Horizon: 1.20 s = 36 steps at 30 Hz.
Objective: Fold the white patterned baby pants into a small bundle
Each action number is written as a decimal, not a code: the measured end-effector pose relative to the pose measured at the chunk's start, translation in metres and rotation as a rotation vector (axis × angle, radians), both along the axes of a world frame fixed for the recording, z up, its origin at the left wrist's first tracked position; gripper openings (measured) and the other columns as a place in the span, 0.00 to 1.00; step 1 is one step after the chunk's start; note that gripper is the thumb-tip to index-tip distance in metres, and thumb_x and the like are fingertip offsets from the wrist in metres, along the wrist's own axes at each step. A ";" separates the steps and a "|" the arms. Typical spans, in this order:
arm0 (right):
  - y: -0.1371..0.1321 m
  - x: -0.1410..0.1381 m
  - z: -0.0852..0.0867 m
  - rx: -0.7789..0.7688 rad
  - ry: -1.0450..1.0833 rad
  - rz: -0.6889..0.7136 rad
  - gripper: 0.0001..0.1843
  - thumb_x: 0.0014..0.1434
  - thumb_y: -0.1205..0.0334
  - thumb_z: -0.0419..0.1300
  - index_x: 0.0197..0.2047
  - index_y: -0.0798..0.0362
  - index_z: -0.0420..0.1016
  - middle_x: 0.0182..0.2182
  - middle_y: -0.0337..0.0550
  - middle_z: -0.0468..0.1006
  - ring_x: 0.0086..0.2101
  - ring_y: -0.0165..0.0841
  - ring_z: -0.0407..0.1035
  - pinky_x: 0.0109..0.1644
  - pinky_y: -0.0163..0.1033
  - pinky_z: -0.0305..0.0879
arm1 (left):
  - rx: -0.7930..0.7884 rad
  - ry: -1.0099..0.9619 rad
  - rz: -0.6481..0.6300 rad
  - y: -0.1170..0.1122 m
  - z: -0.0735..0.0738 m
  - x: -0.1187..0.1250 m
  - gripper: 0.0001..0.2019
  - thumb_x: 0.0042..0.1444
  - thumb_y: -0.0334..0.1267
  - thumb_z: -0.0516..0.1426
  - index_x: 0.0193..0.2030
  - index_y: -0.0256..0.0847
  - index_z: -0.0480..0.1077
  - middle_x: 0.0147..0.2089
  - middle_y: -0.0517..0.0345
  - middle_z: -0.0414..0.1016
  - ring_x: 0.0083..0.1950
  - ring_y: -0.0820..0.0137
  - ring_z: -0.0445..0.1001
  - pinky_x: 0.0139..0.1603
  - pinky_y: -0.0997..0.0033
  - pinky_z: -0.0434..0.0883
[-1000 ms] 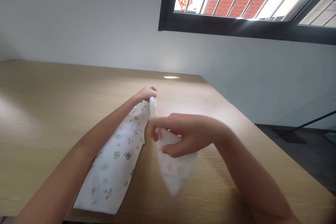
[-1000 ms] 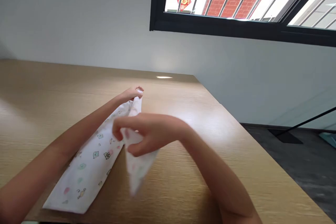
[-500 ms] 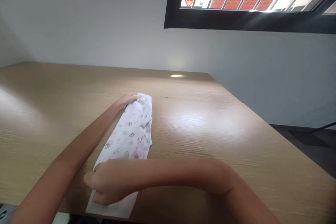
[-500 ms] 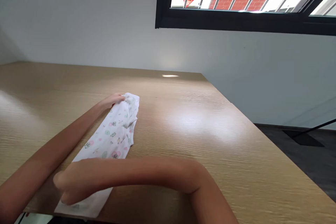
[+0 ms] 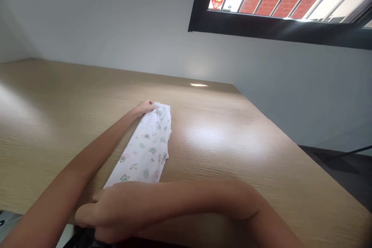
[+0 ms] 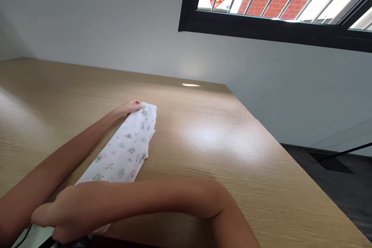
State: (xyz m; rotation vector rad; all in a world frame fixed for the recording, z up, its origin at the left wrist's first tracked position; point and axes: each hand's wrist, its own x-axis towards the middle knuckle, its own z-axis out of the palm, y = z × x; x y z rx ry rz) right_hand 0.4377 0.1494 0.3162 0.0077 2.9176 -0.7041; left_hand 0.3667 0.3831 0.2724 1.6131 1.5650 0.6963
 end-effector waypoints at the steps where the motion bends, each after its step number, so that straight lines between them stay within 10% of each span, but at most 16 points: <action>1: 0.003 -0.001 -0.005 0.003 -0.014 -0.001 0.03 0.54 0.67 0.51 0.32 0.52 0.59 0.25 0.36 0.69 0.26 0.27 0.65 0.28 0.28 0.61 | 0.005 -0.002 0.003 0.001 -0.001 0.001 0.12 0.45 0.35 0.56 0.37 0.40 0.59 0.26 0.61 0.65 0.23 0.73 0.65 0.20 0.78 0.59; 11: -0.002 -0.002 -0.028 0.020 0.086 -0.084 0.10 0.61 0.61 0.48 0.44 0.57 0.59 0.32 0.42 0.70 0.33 0.30 0.66 0.38 0.29 0.62 | 0.161 0.149 -0.017 -0.006 0.001 0.006 0.17 0.53 0.38 0.51 0.50 0.41 0.57 0.29 0.59 0.67 0.27 0.71 0.67 0.27 0.76 0.65; 15: 0.026 0.009 -0.027 0.212 0.290 -0.046 0.13 0.60 0.67 0.47 0.48 0.61 0.61 0.46 0.48 0.68 0.47 0.32 0.60 0.54 0.32 0.53 | 0.316 0.275 -0.085 -0.021 0.014 0.007 0.23 0.52 0.38 0.54 0.55 0.45 0.58 0.51 0.49 0.63 0.49 0.60 0.66 0.48 0.62 0.63; 19: 0.066 0.033 -0.031 0.427 0.309 -0.206 0.17 0.63 0.62 0.47 0.53 0.61 0.60 0.52 0.50 0.64 0.54 0.38 0.52 0.59 0.43 0.47 | 0.526 0.453 -0.501 -0.061 0.020 0.002 0.17 0.59 0.43 0.48 0.55 0.54 0.62 0.65 0.60 0.48 0.65 0.58 0.43 0.63 0.54 0.41; 24: 0.071 0.047 -0.043 0.440 0.194 -0.174 0.26 0.65 0.57 0.44 0.59 0.68 0.53 0.57 0.53 0.57 0.57 0.36 0.49 0.61 0.39 0.42 | 0.501 0.430 -1.021 -0.115 0.012 -0.003 0.20 0.64 0.39 0.39 0.61 0.53 0.53 0.65 0.66 0.47 0.67 0.69 0.40 0.65 0.66 0.36; 33: -0.001 0.050 -0.025 0.573 0.177 -0.106 0.29 0.64 0.48 0.42 0.62 0.57 0.51 0.61 0.40 0.50 0.58 0.45 0.44 0.62 0.50 0.40 | 0.507 0.626 -0.606 -0.002 -0.003 0.010 0.23 0.64 0.47 0.35 0.65 0.52 0.43 0.68 0.62 0.37 0.67 0.62 0.31 0.62 0.49 0.30; 36: -0.017 0.054 -0.027 0.590 0.155 -0.153 0.35 0.61 0.44 0.45 0.62 0.61 0.51 0.61 0.47 0.50 0.57 0.49 0.46 0.59 0.54 0.47 | 0.569 0.681 -0.477 0.004 -0.005 0.017 0.22 0.64 0.47 0.35 0.64 0.52 0.46 0.68 0.61 0.37 0.67 0.61 0.32 0.63 0.51 0.33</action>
